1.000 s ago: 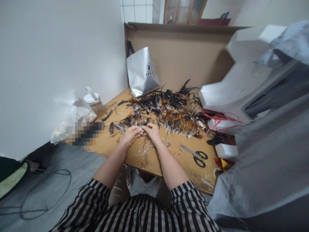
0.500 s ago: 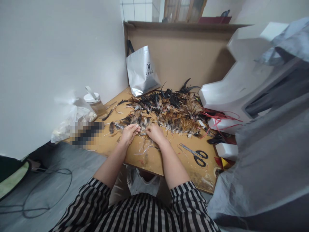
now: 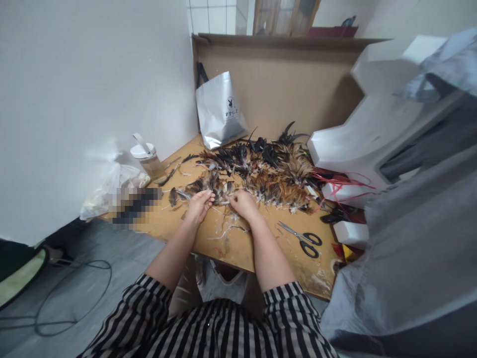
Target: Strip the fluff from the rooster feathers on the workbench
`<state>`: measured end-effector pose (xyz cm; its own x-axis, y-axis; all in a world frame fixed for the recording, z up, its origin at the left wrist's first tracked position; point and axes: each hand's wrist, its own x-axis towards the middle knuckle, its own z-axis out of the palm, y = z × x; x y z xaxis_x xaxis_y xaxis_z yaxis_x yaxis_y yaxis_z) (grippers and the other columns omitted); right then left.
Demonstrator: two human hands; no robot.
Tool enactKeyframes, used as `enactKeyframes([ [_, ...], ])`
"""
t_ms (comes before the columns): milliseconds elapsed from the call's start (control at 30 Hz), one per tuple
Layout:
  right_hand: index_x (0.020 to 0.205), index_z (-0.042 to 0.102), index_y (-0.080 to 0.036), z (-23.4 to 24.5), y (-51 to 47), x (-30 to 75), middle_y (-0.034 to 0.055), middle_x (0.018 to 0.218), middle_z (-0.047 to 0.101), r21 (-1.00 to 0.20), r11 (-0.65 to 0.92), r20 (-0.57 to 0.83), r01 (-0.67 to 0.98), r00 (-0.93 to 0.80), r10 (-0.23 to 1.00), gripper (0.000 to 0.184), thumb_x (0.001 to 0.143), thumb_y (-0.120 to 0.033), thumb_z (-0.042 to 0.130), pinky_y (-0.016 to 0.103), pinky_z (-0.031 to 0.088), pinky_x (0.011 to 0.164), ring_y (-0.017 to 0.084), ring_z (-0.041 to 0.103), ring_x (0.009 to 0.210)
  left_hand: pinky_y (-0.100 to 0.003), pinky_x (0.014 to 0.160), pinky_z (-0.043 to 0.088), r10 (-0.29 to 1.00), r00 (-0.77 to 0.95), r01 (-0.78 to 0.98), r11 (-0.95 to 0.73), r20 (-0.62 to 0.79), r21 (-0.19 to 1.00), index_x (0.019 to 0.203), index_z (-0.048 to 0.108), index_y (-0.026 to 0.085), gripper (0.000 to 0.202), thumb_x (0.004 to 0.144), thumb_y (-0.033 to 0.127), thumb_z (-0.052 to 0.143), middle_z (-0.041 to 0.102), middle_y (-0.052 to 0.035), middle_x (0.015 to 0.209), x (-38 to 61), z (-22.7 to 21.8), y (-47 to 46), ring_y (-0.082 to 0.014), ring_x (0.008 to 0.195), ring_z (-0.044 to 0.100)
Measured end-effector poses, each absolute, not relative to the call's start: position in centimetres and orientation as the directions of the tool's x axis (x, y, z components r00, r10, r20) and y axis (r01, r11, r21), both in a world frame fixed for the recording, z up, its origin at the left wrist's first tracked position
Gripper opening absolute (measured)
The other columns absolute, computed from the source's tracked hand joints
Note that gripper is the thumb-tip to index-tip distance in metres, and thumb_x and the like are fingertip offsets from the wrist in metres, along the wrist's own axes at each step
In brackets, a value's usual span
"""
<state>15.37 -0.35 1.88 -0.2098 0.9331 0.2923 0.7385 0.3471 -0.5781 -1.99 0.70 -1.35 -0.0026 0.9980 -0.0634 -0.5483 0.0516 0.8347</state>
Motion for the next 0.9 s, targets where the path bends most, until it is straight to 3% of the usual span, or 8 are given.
enactKeyframes([
  [100,0.065,0.063,-0.015,2.0,0.0,15.5,0.0011,0.061,0.059,-0.888,0.236,0.229,0.395,-0.065,0.971,0.018,0.066,-0.032,0.057,0.023,0.037,0.056,0.010,0.049,0.056,-0.014,0.048,0.039,0.997,0.042,-0.578,0.072,-0.059,0.812,0.078,0.060,0.011,0.022,0.061,0.022,0.068,0.063,-0.0038,0.070,-2.0,-1.2,0.6,-0.0053,0.055,0.055],
  [167,0.069,0.062,-0.014,2.2,0.0,15.1,-0.0018,0.053,0.053,-0.987,0.099,0.098,0.124,-0.013,0.995,0.023,0.060,-0.036,0.062,0.021,0.032,0.047,0.007,0.042,0.046,-0.014,0.049,0.041,0.992,0.119,-0.578,0.111,-0.051,0.808,0.077,0.060,0.010,0.020,0.062,0.022,0.068,0.064,-0.0047,0.071,-1.9,-1.1,0.4,-0.0057,0.056,0.056],
  [267,0.069,0.059,-0.015,2.5,-0.2,14.5,-0.0045,0.050,0.048,-0.974,-0.066,-0.059,-0.215,-0.037,0.998,0.029,0.052,-0.037,0.069,0.018,0.022,0.039,0.004,0.033,0.040,-0.015,0.050,0.042,0.978,0.202,-0.580,0.158,-0.047,0.799,0.077,0.060,0.010,0.019,0.062,0.021,0.068,0.064,-0.0056,0.074,-1.9,-0.9,0.1,-0.0061,0.058,0.057],
  [367,0.067,0.057,-0.015,2.4,-0.2,14.0,-0.0034,0.057,0.051,-0.913,-0.135,-0.113,-0.386,-0.081,0.990,0.031,0.050,-0.035,0.071,0.016,0.019,0.037,0.002,0.033,0.041,-0.014,0.050,0.042,0.975,0.219,-0.606,0.173,-0.047,0.777,0.076,0.061,0.010,0.018,0.062,0.019,0.068,0.064,-0.0052,0.074,-1.9,-0.9,0.1,-0.0054,0.058,0.057],
  [500,0.069,0.058,-0.015,1.7,-0.4,12.9,-0.0031,0.057,0.053,-0.912,-0.133,-0.114,-0.388,-0.072,0.991,0.030,0.050,-0.032,0.072,0.016,0.022,0.037,0.002,0.035,0.041,-0.013,0.051,0.042,0.973,0.224,-0.623,0.180,-0.047,0.761,0.078,0.061,0.010,0.019,0.062,0.018,0.068,0.064,-0.0050,0.074,-1.9,-1.1,0.2,-0.0050,0.058,0.057],
  [900,0.070,0.060,-0.016,0.4,-0.8,11.0,-0.0041,0.047,0.052,-0.989,0.022,0.018,-0.147,0.024,1.000,0.026,0.056,-0.036,0.067,0.018,0.026,0.038,0.005,0.038,0.039,-0.014,0.051,0.041,0.971,0.232,-0.550,0.171,-0.047,0.817,0.078,0.062,0.010,0.021,0.061,0.021,0.069,0.062,-0.0021,0.065,-1.5,-1.2,0.1,-0.0050,0.056,0.056],
])
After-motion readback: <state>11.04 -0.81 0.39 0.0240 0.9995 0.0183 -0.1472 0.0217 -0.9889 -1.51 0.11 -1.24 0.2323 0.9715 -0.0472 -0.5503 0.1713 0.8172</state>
